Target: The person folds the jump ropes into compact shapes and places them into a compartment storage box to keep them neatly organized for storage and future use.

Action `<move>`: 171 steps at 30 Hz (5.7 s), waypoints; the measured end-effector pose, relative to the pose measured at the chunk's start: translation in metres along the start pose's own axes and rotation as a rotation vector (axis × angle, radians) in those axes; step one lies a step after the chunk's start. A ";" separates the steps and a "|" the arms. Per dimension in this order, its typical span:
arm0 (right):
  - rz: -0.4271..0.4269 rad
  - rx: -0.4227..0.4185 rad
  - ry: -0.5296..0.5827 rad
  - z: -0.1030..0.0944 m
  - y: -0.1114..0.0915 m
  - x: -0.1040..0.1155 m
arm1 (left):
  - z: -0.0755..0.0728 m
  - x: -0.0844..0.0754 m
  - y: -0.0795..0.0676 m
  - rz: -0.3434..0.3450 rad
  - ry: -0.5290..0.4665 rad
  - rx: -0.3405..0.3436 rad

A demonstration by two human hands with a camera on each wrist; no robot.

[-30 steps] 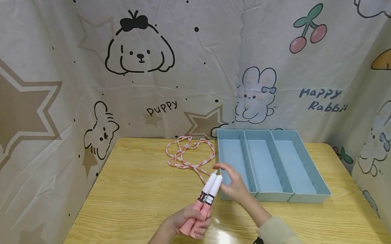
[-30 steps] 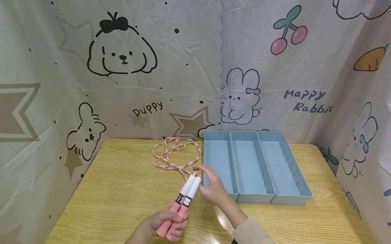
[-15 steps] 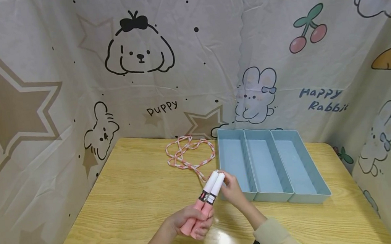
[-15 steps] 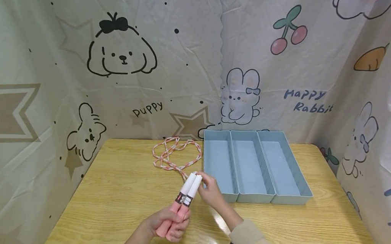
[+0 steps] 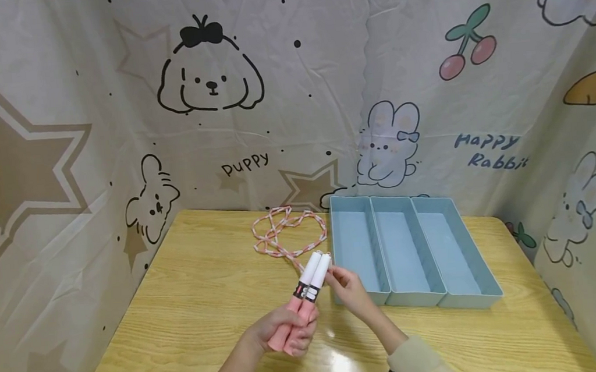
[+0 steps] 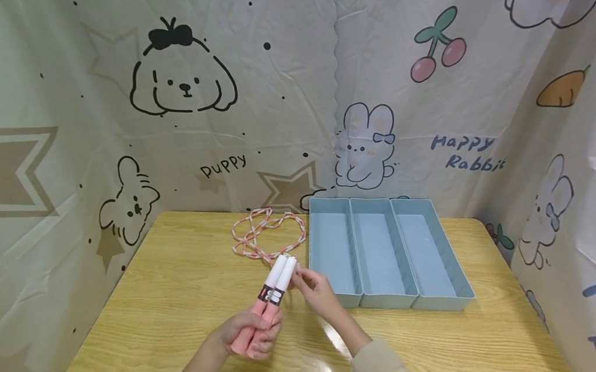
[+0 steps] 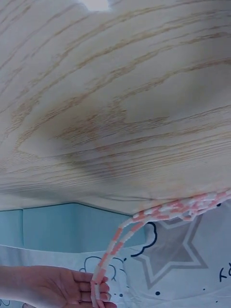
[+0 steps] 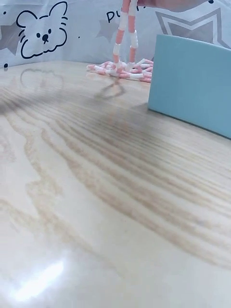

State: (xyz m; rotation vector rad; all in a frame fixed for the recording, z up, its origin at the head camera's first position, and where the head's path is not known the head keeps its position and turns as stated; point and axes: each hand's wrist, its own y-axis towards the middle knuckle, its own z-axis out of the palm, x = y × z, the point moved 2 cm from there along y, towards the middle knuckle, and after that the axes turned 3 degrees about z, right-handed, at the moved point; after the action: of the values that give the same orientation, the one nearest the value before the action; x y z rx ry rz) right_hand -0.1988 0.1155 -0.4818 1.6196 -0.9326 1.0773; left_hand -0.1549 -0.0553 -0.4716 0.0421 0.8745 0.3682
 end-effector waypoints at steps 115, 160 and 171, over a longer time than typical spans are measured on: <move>0.046 0.257 -0.152 -0.020 -0.023 0.004 | -0.036 -0.054 -0.028 0.378 0.024 -0.283; -0.290 0.496 -0.697 -0.031 0.006 0.046 | -0.064 -0.040 -0.030 -0.167 0.196 -0.550; -0.343 0.529 -0.746 -0.027 0.013 0.055 | -0.066 -0.036 -0.030 -0.290 0.263 -0.513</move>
State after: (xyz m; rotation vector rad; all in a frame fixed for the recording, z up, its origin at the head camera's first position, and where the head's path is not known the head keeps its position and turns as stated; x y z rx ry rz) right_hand -0.1985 0.1329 -0.4221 2.6062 -0.8024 0.4804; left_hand -0.2172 -0.1028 -0.4928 -0.6129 1.0057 0.3194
